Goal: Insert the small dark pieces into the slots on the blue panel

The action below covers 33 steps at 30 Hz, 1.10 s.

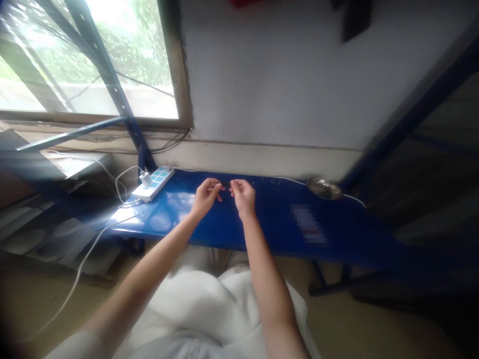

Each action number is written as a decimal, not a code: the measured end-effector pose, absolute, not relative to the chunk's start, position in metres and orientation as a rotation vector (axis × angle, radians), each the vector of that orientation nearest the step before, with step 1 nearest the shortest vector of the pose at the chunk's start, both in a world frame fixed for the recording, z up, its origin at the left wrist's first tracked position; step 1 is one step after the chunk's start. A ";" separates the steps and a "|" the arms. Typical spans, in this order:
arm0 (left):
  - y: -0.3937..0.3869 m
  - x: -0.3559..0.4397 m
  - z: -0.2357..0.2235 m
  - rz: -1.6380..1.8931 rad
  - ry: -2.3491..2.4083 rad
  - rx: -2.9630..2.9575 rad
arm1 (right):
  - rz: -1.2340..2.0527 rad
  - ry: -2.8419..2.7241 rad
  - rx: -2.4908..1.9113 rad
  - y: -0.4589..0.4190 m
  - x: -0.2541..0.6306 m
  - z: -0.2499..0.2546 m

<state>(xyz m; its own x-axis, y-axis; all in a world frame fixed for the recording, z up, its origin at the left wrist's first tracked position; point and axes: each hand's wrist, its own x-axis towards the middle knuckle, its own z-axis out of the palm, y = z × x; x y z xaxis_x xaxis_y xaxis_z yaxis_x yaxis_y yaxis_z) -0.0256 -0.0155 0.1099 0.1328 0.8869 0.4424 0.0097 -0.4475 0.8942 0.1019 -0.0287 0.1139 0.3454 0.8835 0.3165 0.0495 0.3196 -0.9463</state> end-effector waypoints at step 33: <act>-0.010 -0.023 0.102 1.294 0.968 1.447 | 0.621 -1.666 -1.285 -0.036 0.130 0.120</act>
